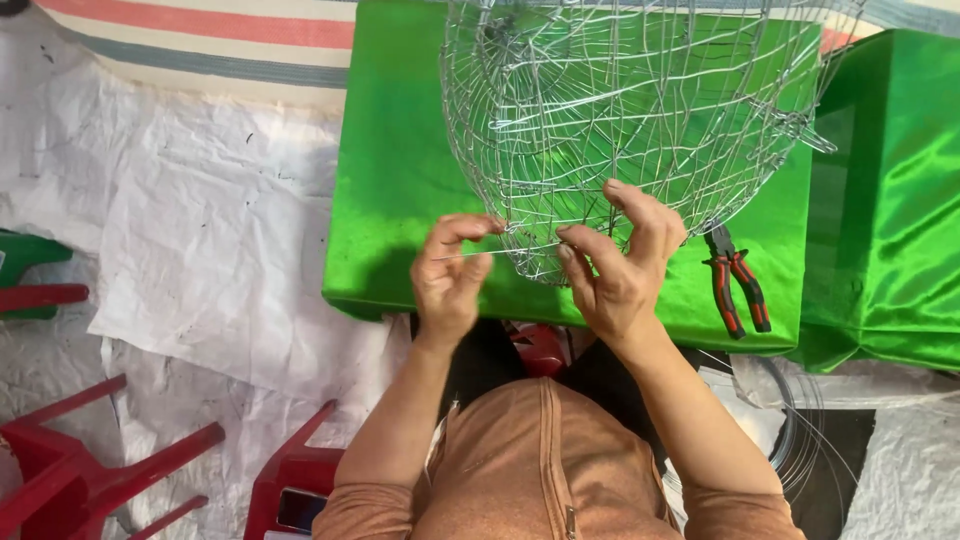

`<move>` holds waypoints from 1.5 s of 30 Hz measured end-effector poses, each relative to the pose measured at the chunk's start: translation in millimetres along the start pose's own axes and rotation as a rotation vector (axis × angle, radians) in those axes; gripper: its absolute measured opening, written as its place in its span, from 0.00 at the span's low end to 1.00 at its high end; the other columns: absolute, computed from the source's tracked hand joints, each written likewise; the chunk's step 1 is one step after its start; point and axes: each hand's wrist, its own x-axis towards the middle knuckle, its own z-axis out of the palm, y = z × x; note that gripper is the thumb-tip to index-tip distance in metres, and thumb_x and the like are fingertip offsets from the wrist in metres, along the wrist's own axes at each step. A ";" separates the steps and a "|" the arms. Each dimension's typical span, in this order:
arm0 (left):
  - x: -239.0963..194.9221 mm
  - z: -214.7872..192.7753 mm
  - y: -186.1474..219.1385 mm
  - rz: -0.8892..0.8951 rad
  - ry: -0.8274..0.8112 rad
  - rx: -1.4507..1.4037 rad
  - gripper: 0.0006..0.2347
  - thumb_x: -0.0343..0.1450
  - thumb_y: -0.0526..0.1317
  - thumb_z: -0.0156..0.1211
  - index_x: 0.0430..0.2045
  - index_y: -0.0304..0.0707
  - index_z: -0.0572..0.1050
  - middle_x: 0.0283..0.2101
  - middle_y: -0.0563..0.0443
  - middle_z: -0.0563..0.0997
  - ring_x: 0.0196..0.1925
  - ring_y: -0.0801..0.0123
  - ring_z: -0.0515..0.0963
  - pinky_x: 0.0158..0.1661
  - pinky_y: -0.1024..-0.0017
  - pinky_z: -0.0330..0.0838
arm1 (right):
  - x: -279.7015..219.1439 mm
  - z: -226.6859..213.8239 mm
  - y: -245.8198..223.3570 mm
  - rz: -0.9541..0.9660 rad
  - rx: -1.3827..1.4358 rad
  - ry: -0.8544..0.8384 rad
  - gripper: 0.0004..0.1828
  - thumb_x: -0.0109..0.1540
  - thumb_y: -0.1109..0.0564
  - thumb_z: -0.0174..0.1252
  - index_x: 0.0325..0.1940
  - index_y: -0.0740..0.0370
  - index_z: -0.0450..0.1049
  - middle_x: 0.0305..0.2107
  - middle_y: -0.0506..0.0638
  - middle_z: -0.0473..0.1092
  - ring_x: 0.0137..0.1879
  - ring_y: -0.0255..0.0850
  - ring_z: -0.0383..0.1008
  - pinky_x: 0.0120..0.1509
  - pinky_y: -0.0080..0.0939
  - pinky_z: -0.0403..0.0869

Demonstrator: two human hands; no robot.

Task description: The person is assembling a wire cage by manually twisting wire segments together and using pliers to secure the connections.

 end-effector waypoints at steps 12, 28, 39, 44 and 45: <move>0.9 -6.6 3.6 0.107 -0.150 0.261 0.18 0.79 0.47 0.50 0.46 0.28 0.79 0.51 0.36 0.78 0.57 0.50 0.76 0.58 0.56 0.69 | -9.5 1.4 7.6 0.022 0.037 0.041 0.14 0.69 0.44 0.59 0.50 0.52 0.81 0.63 0.64 0.60 0.66 0.60 0.62 0.69 0.60 0.61; 76.8 129.7 16.6 0.122 0.048 0.758 0.13 0.72 0.55 0.56 0.38 0.50 0.76 0.60 0.62 0.75 0.60 0.64 0.70 0.59 0.63 0.56 | -25.3 -11.7 148.5 0.783 0.130 0.092 0.27 0.77 0.42 0.41 0.79 0.53 0.58 0.77 0.57 0.41 0.83 0.48 0.37 0.86 0.55 0.44; 115.6 182.5 100.3 0.502 -0.168 0.701 0.08 0.76 0.38 0.48 0.35 0.33 0.74 0.42 0.50 0.77 0.48 0.55 0.70 0.55 0.60 0.59 | 15.4 -22.8 99.8 0.924 0.908 0.245 0.48 0.65 0.22 0.46 0.80 0.45 0.44 0.80 0.52 0.28 0.86 0.57 0.31 0.81 0.70 0.48; 112.3 156.6 112.5 0.757 -0.365 1.004 0.06 0.75 0.34 0.49 0.30 0.39 0.75 0.45 0.55 0.78 0.48 0.61 0.69 0.48 0.58 0.47 | 53.2 8.5 92.1 0.641 1.745 0.166 0.39 0.70 0.28 0.48 0.75 0.54 0.59 0.69 0.53 0.65 0.78 0.46 0.63 0.88 0.52 0.59; 104.6 149.1 102.9 0.866 -0.408 1.057 0.08 0.77 0.33 0.51 0.31 0.42 0.79 0.47 0.58 0.79 0.49 0.65 0.71 0.49 0.60 0.46 | 40.7 28.4 104.3 0.926 1.766 0.230 0.43 0.61 0.24 0.49 0.75 0.42 0.56 0.75 0.57 0.48 0.81 0.47 0.55 0.70 0.50 0.69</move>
